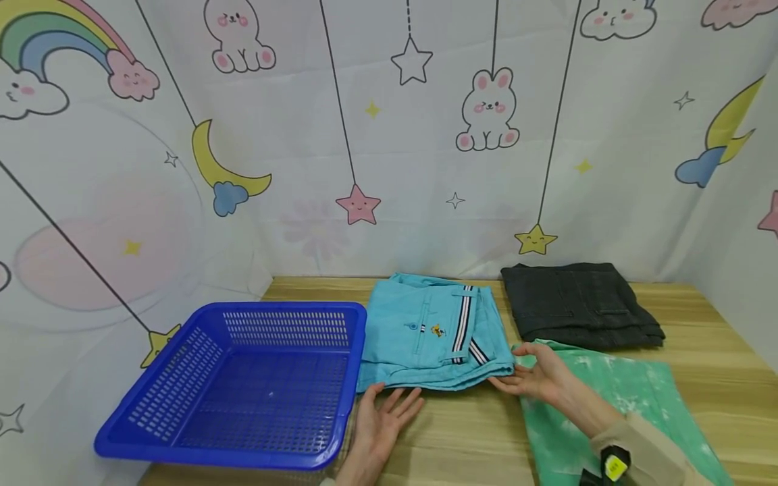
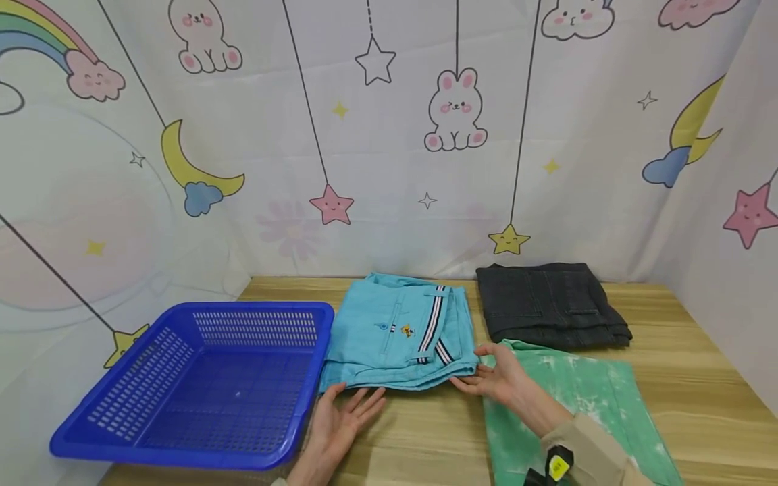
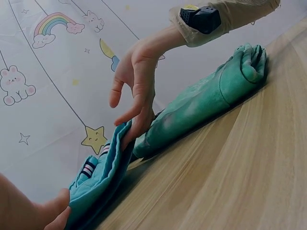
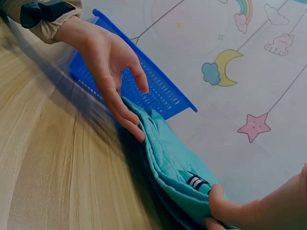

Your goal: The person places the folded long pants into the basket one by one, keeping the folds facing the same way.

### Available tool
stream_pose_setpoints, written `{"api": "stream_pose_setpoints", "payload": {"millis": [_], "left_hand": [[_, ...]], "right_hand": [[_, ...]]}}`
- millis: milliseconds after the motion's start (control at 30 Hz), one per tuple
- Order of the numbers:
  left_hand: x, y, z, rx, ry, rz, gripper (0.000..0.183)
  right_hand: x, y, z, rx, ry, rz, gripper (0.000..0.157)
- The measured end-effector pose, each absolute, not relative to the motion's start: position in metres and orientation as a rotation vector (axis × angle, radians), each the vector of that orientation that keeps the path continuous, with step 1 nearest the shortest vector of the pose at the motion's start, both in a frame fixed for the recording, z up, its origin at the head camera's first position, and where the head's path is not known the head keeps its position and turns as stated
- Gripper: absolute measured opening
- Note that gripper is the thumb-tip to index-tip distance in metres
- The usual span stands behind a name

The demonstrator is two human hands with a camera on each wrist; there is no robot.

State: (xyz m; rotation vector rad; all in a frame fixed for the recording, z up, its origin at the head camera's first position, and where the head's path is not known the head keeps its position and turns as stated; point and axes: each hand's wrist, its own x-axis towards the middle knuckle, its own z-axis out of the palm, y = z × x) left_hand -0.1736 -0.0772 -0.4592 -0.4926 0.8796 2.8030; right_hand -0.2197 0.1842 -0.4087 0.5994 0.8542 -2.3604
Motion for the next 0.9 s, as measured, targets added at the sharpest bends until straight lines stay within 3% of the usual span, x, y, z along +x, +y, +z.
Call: {"api": "stream_pose_setpoints", "payload": {"millis": [133, 267, 400, 633, 800, 900], "left_hand": [[-0.173, -0.077, -0.460, -0.491, 0.887, 2.801, 0.067], [-0.172, -0.076, -0.460, -0.490, 0.882, 2.811, 0.051], [-0.172, -0.076, -0.459, -0.488, 0.879, 2.809, 0.051], [-0.172, -0.076, -0.460, -0.488, 0.885, 2.807, 0.049], [-0.173, -0.076, -0.460, -0.486, 0.898, 2.803, 0.051], [-0.173, -0.076, -0.460, -0.483, 0.910, 2.799, 0.053]], "right_hand": [[-0.222, 0.183, -0.409, 0.592, 0.969, -2.303, 0.056], [-0.228, 0.181, -0.409, 0.551, 1.097, -2.220, 0.036], [-0.235, 0.179, -0.407, 0.508, 1.212, -2.148, 0.024], [-0.241, 0.180, -0.406, 0.499, 1.328, -2.052, 0.042], [-0.242, 0.180, -0.408, 0.500, 1.381, -2.014, 0.022], [-0.246, 0.179, -0.409, 0.478, 1.446, -1.982, 0.025]]}}
